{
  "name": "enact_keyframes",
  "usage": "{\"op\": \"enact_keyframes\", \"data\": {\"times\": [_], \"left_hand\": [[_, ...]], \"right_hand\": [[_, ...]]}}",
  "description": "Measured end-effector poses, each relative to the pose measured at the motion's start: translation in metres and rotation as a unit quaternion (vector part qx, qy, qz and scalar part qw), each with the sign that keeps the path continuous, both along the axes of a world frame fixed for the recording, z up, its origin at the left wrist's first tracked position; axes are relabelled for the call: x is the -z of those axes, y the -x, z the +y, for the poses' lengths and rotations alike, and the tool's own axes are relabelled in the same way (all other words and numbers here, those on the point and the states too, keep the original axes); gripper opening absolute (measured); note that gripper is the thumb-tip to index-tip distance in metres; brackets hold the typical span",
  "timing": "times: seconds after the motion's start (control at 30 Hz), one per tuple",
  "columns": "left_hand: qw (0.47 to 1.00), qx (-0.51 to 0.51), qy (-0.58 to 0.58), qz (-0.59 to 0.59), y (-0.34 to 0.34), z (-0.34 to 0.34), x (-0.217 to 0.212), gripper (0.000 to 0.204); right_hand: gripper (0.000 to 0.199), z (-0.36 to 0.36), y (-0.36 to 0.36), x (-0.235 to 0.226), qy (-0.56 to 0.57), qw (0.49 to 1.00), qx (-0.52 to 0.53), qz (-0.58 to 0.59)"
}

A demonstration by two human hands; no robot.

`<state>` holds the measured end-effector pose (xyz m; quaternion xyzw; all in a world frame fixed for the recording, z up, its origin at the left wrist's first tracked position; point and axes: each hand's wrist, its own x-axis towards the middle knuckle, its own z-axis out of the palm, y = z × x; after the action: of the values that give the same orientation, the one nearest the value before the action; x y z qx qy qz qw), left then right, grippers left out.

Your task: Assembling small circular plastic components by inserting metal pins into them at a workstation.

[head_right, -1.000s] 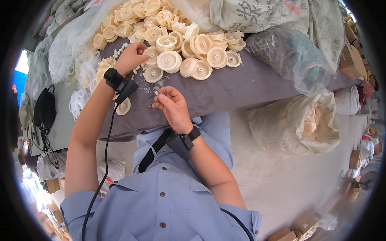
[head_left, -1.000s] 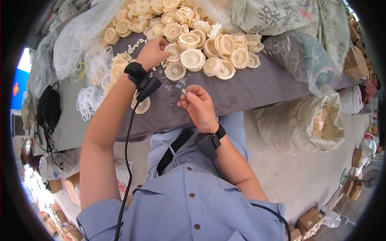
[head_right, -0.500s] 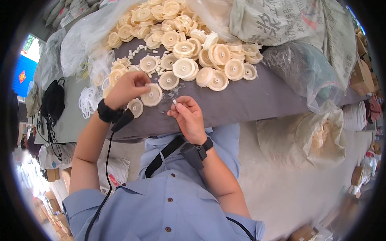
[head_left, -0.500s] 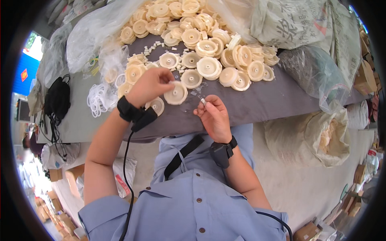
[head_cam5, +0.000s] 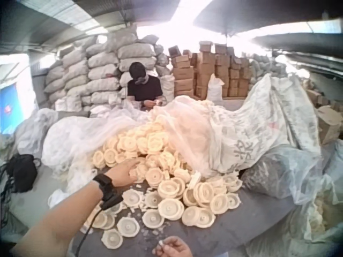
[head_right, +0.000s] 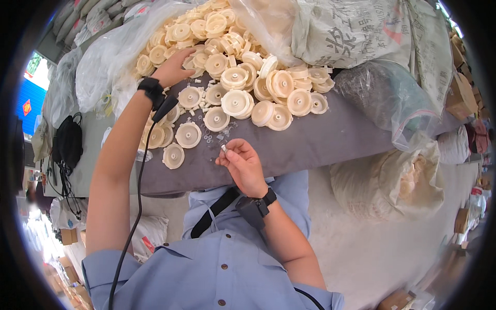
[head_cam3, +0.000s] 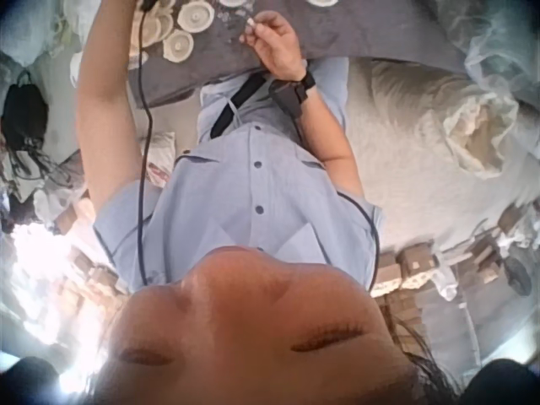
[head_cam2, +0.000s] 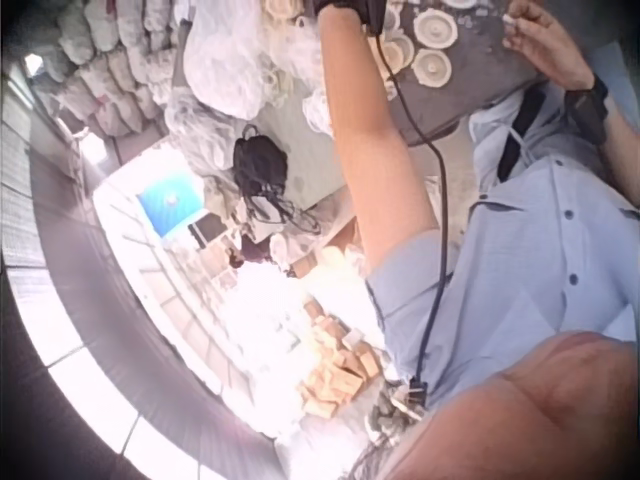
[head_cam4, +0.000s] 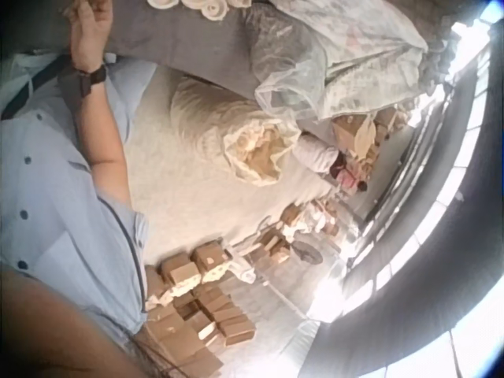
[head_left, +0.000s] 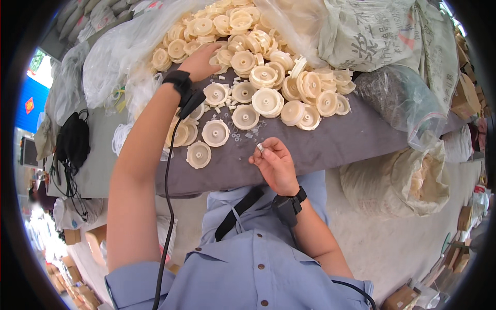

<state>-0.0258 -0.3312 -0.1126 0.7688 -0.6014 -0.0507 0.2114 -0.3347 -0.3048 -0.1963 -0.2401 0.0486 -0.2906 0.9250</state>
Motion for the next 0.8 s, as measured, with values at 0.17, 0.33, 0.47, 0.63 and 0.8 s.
{"op": "enact_keyframes", "data": {"times": [0.17, 0.33, 0.47, 0.63, 0.8], "left_hand": [[0.991, 0.034, -0.107, -0.075, 0.003, -0.025, 0.009, 0.039], [0.957, 0.075, -0.013, -0.279, 0.016, -0.004, 0.001, 0.018], [0.96, 0.017, 0.075, -0.27, 0.026, 0.019, -0.019, 0.016], [0.977, -0.05, 0.133, 0.16, 0.08, 0.072, -0.033, 0.021], [0.819, -0.086, 0.127, 0.552, 0.162, 0.141, -0.007, 0.023]], "right_hand": [[0.01, -0.002, 0.0, 0.002, -0.005, 1.0, -0.003, -0.013], [0.011, -0.002, 0.001, -0.001, -0.01, 1.0, -0.009, -0.008], [0.011, 0.002, 0.001, 0.001, -0.001, 1.0, 0.012, -0.009], [0.012, 0.009, 0.002, 0.001, 0.045, 0.996, 0.072, 0.036], [0.014, 0.027, 0.002, -0.033, 0.125, 0.982, 0.112, 0.082]]}}
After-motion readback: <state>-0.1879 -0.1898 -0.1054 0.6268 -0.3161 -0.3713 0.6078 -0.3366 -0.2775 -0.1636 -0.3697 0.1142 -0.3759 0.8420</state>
